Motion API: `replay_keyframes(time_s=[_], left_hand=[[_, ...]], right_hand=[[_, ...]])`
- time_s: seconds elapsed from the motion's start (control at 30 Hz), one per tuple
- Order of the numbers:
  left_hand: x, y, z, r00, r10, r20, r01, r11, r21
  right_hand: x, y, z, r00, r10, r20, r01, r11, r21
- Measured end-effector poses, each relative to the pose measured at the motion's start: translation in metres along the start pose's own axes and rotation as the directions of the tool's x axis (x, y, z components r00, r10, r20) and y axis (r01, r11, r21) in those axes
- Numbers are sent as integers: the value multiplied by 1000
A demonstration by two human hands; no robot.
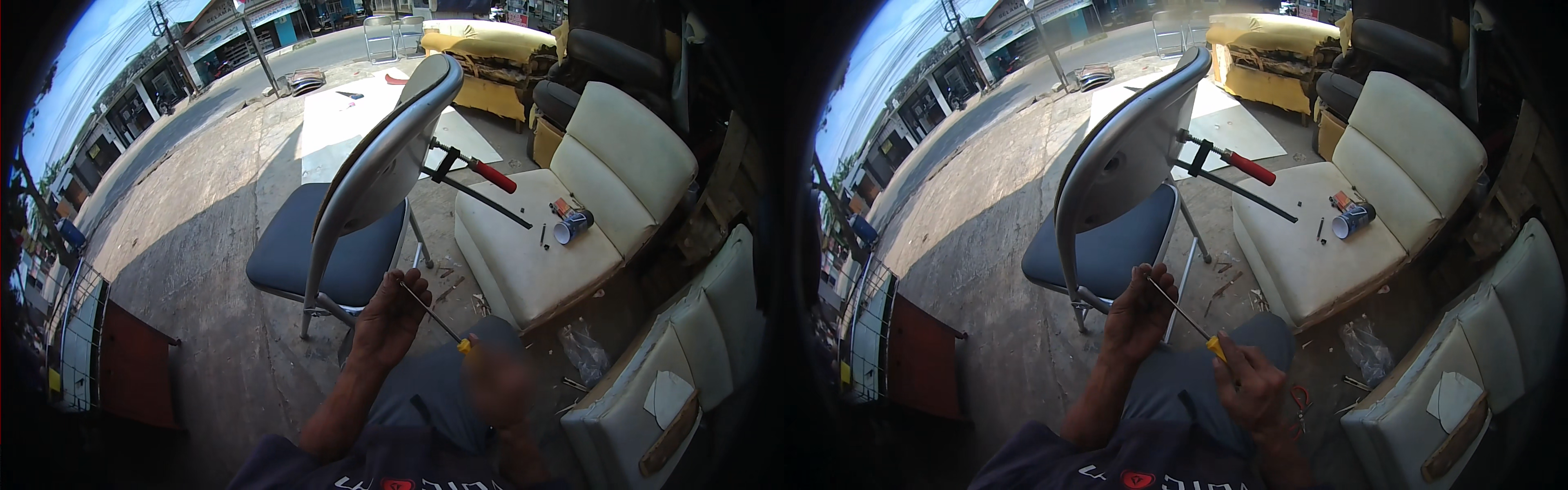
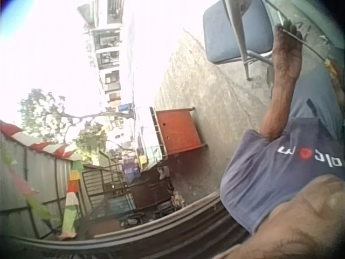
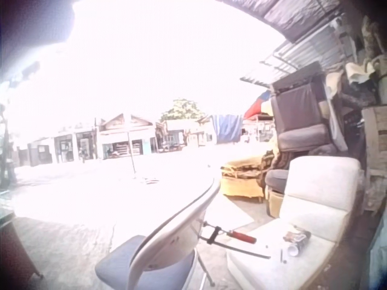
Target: The person unscrews and removes the seat from an office chair using a screwdriver, then handles an angle grinder.
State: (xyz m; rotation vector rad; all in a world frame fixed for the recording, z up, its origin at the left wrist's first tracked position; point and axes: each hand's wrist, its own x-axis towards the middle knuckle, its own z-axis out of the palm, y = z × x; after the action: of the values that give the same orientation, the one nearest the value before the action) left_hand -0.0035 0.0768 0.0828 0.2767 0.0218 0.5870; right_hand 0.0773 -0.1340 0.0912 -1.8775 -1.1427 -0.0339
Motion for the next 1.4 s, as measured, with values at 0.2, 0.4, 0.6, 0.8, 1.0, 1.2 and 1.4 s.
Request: replay_keyframes(time_s=[0.2,0.4,0.6,0.8,1.0,1.2,1.4], left_hand=[[3,5,4,997,76,-17,-67,949,310],[16,17,27,994,51,100,-83,933,350],[44,20,84,955,166,245,-213,961,179],[50,25,103,931,196,309,-254,954,158],[46,25,107,934,194,300,-231,968,94],[45,26,111,930,213,299,-269,949,164],[33,27,122,936,277,218,-336,888,313]], right_hand=[[4,2,-2,993,104,57,-112,982,156],[27,-17,-30,785,422,454,-617,596,514],[76,-33,-41,999,-19,-36,29,952,304],[99,-51,-61,987,-138,-78,148,979,142],[98,-57,-65,982,-172,-76,177,982,65],[100,-62,-67,975,-188,-119,194,980,44],[103,-74,-74,978,-189,-86,188,982,-28]])
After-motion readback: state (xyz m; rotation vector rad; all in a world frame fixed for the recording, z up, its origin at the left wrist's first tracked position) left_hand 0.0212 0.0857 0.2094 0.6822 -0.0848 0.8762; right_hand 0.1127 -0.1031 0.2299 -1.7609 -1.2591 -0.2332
